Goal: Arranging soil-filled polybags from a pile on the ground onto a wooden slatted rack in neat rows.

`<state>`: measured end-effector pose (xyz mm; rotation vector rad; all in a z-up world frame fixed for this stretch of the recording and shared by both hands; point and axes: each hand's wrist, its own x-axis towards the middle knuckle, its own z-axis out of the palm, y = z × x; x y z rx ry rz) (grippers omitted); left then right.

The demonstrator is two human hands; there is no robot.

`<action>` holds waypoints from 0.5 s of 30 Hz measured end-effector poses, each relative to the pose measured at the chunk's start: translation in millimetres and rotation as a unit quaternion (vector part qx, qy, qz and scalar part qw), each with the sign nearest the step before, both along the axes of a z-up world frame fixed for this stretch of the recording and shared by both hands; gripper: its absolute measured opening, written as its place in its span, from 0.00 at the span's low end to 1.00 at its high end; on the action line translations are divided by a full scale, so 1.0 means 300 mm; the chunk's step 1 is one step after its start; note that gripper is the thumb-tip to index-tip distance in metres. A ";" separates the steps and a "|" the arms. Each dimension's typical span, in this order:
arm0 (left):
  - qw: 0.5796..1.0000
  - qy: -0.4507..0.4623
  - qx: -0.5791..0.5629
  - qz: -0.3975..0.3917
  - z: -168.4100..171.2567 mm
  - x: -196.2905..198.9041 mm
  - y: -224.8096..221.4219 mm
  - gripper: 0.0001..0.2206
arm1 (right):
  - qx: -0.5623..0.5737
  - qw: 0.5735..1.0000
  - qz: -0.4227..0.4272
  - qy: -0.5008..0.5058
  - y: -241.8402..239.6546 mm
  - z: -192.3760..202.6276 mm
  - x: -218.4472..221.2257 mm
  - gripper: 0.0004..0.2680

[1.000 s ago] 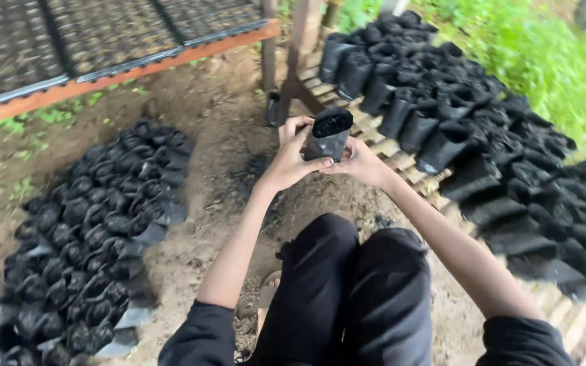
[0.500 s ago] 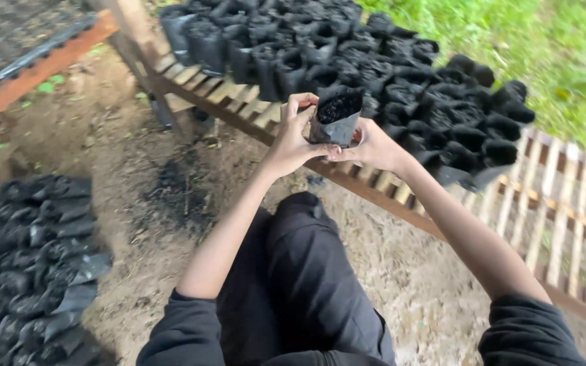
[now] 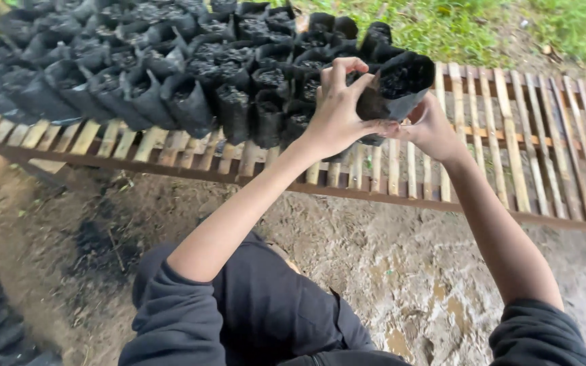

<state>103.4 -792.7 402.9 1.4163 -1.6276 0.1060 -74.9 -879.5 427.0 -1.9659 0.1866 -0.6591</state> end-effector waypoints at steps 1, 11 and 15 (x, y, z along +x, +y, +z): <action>1.000 0.001 0.003 0.008 -0.006 -0.038 -0.038 0.37 | 0.011 1.000 -0.020 -0.007 -0.026 -0.009 -0.037 0.24; 0.993 -0.077 0.066 0.057 -0.130 -0.006 -0.004 0.18 | 0.074 0.979 -0.185 0.035 -0.076 -0.410 -0.179 0.23; 0.986 -0.115 0.068 0.096 -0.184 0.000 0.023 0.15 | 0.025 0.964 -0.257 0.067 -0.018 -0.506 -0.119 0.19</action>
